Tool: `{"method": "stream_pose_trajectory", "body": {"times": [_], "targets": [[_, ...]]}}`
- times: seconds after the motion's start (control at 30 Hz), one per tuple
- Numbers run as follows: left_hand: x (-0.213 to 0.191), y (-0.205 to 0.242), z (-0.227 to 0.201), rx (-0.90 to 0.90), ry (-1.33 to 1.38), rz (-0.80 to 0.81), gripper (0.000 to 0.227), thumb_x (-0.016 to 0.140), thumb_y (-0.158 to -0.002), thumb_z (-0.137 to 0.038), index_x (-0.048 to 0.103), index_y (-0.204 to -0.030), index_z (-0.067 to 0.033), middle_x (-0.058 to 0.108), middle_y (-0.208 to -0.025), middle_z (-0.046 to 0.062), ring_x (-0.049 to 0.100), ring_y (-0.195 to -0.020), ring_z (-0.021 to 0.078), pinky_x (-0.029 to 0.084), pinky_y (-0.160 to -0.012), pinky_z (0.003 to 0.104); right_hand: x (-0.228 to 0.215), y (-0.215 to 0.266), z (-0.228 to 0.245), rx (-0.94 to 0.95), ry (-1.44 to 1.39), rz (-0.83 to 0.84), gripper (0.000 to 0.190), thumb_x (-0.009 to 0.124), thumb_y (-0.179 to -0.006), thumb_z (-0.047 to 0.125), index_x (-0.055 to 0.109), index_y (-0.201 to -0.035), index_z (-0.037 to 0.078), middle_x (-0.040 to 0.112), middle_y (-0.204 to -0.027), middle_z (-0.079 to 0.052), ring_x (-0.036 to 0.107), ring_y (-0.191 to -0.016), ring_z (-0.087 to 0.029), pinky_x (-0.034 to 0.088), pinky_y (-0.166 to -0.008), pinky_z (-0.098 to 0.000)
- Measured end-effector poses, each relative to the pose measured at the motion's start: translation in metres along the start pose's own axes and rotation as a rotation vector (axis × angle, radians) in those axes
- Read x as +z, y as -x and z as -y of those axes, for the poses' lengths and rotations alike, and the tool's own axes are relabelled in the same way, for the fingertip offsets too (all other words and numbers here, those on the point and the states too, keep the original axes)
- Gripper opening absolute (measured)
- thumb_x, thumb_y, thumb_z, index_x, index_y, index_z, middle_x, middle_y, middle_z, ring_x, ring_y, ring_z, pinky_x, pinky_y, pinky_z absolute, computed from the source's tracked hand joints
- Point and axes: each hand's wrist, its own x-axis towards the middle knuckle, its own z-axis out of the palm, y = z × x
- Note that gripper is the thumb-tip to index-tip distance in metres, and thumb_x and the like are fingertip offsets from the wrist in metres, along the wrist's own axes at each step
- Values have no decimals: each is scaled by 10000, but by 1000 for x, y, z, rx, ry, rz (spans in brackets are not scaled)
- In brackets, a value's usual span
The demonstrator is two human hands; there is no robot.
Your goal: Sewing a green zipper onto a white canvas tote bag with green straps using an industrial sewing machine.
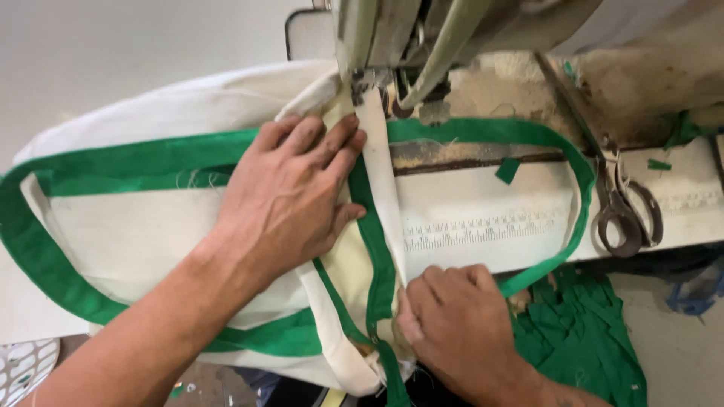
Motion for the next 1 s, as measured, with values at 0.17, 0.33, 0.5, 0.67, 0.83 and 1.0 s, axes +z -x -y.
{"method": "stream_pose_trajectory", "body": {"times": [0.17,0.33,0.5,0.67,0.83,1.0], "targets": [[2,1,3,14,64,26,783,489,-1024,-694,568,-1585,-153,615,-1621,94,626,-1292,284,433,-1023,444,-35,-41,-34,119,-381,392,331,666,-1039,503,801,-1033,201,823,-976,-33,736,-901,-241,540,-902,-500],[-3,0,1,-12,121,-19,718,494,-1066,-655,630,-1532,-126,700,-1501,94,667,-1192,282,461,-970,444,26,-106,-98,-260,-233,-139,718,856,-1076,404,543,-1645,98,568,-1667,-86,601,-1442,-272,593,-1052,-465],[9,7,0,-31,202,-144,704,576,-1061,-578,634,-1550,-75,690,-1549,114,593,-1352,306,437,-1082,432,38,-108,-95,-242,-139,-65,882,849,-1040,613,449,-1726,229,432,-1782,30,443,-1664,-230,414,-1319,-618],[4,2,5,0,120,-98,728,573,-1027,-600,601,-1551,-95,650,-1558,112,605,-1279,275,454,-1026,418,34,-110,-95,-249,-148,-105,862,869,-1042,603,482,-1707,214,482,-1757,8,600,-1589,-273,471,-1308,-561],[4,1,7,-7,113,-99,730,580,-1011,-656,625,-1525,-139,659,-1564,92,601,-1296,264,442,-1020,424,35,-114,-104,-267,-132,-47,876,840,-1051,620,431,-1743,272,401,-1803,43,644,-1338,-269,470,-1225,-651],[8,-2,8,-32,125,-103,752,579,-1012,-681,630,-1536,-144,677,-1558,81,614,-1336,279,413,-1095,438,38,-114,-107,-223,-153,24,939,819,-1045,667,337,-1777,330,325,-1843,89,823,-1235,-265,350,-1210,-845]]}}
